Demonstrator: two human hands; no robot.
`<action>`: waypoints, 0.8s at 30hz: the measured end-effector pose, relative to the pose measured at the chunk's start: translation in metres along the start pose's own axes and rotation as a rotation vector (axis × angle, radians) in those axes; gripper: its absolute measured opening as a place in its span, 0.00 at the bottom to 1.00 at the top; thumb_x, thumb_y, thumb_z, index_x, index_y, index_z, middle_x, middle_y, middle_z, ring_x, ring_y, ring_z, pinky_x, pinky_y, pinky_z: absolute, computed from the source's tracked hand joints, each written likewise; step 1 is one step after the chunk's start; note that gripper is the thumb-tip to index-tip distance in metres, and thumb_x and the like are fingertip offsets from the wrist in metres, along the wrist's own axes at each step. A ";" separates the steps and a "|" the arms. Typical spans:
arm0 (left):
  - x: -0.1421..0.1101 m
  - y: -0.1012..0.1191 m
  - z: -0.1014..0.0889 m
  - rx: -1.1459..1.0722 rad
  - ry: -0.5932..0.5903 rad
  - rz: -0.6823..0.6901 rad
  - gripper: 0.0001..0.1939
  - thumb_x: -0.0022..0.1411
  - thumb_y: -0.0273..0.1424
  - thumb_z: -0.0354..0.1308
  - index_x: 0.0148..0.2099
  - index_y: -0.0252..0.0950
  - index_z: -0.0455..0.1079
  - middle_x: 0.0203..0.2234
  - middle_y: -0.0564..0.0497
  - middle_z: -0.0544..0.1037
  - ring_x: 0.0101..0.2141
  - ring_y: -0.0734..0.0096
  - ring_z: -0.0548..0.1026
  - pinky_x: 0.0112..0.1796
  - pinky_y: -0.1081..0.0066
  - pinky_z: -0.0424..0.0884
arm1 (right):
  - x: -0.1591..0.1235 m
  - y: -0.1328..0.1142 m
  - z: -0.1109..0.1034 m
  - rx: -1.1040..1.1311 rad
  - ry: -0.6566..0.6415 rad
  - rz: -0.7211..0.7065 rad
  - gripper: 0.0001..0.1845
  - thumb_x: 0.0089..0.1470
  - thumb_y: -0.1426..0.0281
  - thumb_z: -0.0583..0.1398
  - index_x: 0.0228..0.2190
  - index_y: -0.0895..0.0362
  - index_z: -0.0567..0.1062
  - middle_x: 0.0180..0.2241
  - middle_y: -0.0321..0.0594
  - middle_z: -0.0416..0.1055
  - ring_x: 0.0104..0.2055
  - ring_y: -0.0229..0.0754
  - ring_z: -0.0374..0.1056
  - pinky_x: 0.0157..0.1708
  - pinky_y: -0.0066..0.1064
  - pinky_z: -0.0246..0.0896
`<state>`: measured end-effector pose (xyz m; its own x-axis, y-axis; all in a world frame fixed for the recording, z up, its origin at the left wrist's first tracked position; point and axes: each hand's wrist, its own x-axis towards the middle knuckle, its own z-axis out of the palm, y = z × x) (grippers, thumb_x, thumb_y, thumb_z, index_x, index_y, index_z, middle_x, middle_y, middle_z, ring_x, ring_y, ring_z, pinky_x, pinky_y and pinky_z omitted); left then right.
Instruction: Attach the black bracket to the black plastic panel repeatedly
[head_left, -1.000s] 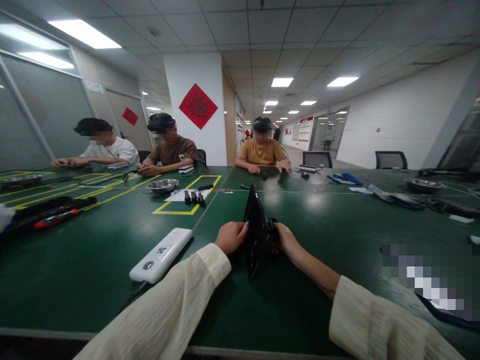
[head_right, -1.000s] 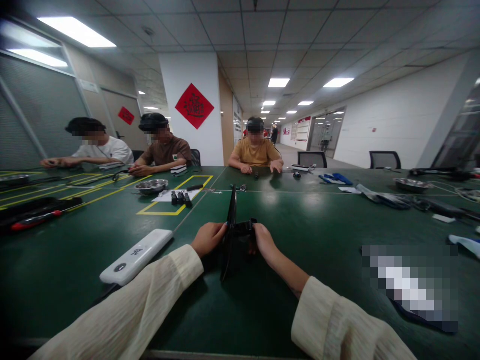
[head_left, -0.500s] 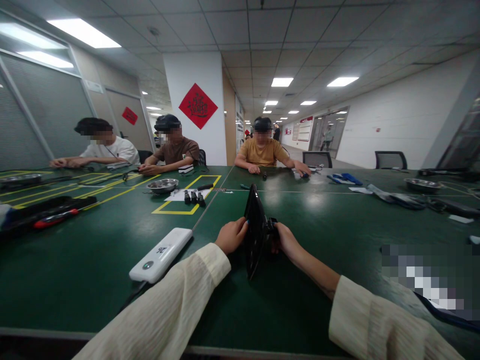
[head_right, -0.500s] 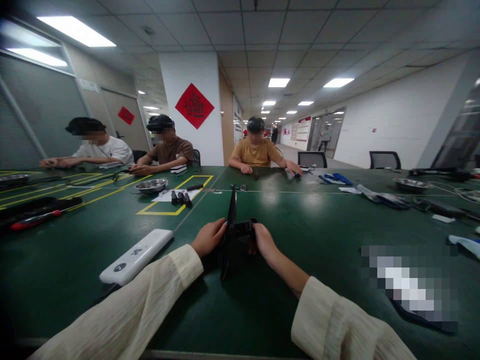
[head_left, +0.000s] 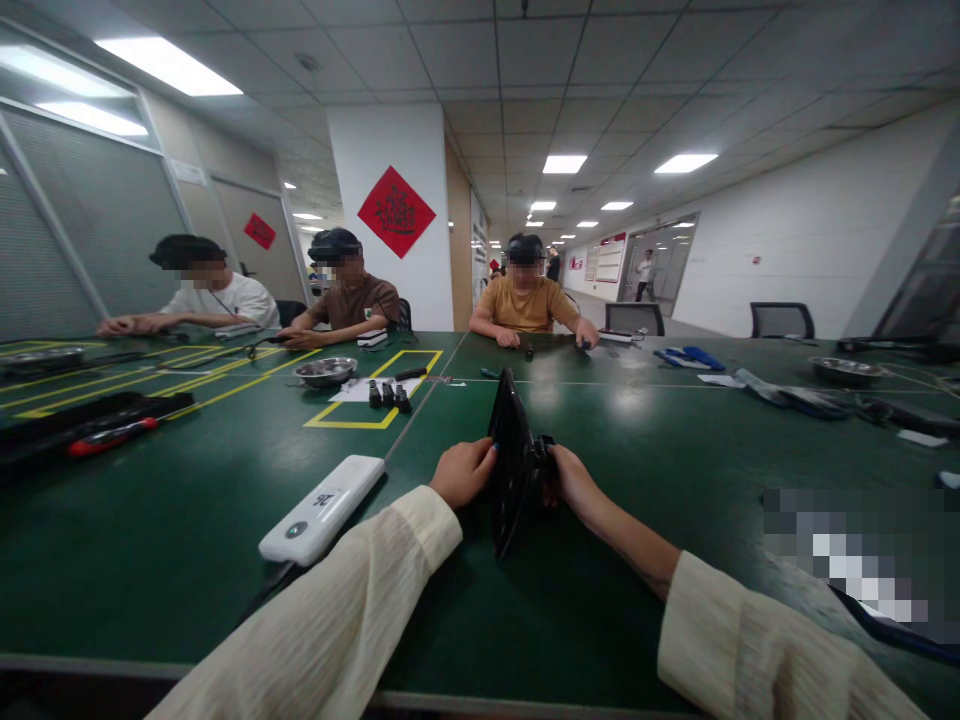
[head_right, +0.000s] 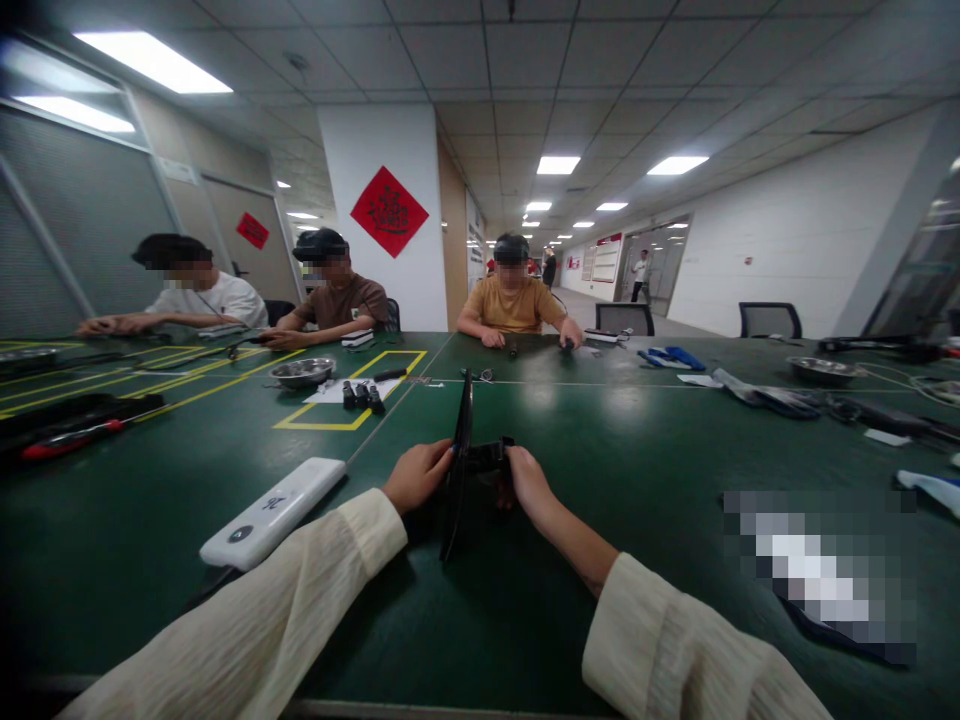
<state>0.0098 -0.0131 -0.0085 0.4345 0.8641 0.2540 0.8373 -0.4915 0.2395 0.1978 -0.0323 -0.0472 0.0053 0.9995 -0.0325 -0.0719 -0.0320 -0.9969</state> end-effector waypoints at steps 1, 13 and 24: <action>0.000 0.000 0.000 -0.003 0.001 0.003 0.21 0.65 0.39 0.35 0.37 0.37 0.69 0.29 0.47 0.75 0.32 0.67 0.72 0.30 0.73 0.58 | 0.000 0.000 0.000 0.000 0.000 0.001 0.14 0.54 0.62 0.44 0.30 0.58 0.64 0.11 0.29 0.62 0.10 0.36 0.60 0.09 0.24 0.49; 0.001 0.000 0.000 -0.089 -0.026 -0.038 0.25 0.65 0.40 0.35 0.31 0.35 0.71 0.24 0.49 0.74 0.27 0.70 0.71 0.28 0.74 0.57 | -0.003 -0.002 0.000 -0.008 -0.006 0.002 0.14 0.55 0.62 0.45 0.28 0.57 0.63 0.12 0.29 0.62 0.11 0.35 0.60 0.10 0.24 0.50; 0.001 0.001 0.001 -0.073 -0.052 -0.070 0.29 0.65 0.43 0.32 0.28 0.34 0.70 0.22 0.48 0.73 0.26 0.70 0.70 0.27 0.73 0.56 | 0.000 0.002 0.000 -0.008 0.013 -0.020 0.13 0.54 0.63 0.44 0.29 0.57 0.63 0.11 0.29 0.61 0.11 0.36 0.60 0.10 0.24 0.50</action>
<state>0.0112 -0.0128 -0.0090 0.3943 0.9000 0.1856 0.8406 -0.4349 0.3229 0.1980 -0.0326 -0.0495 0.0197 0.9997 -0.0139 -0.0639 -0.0127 -0.9979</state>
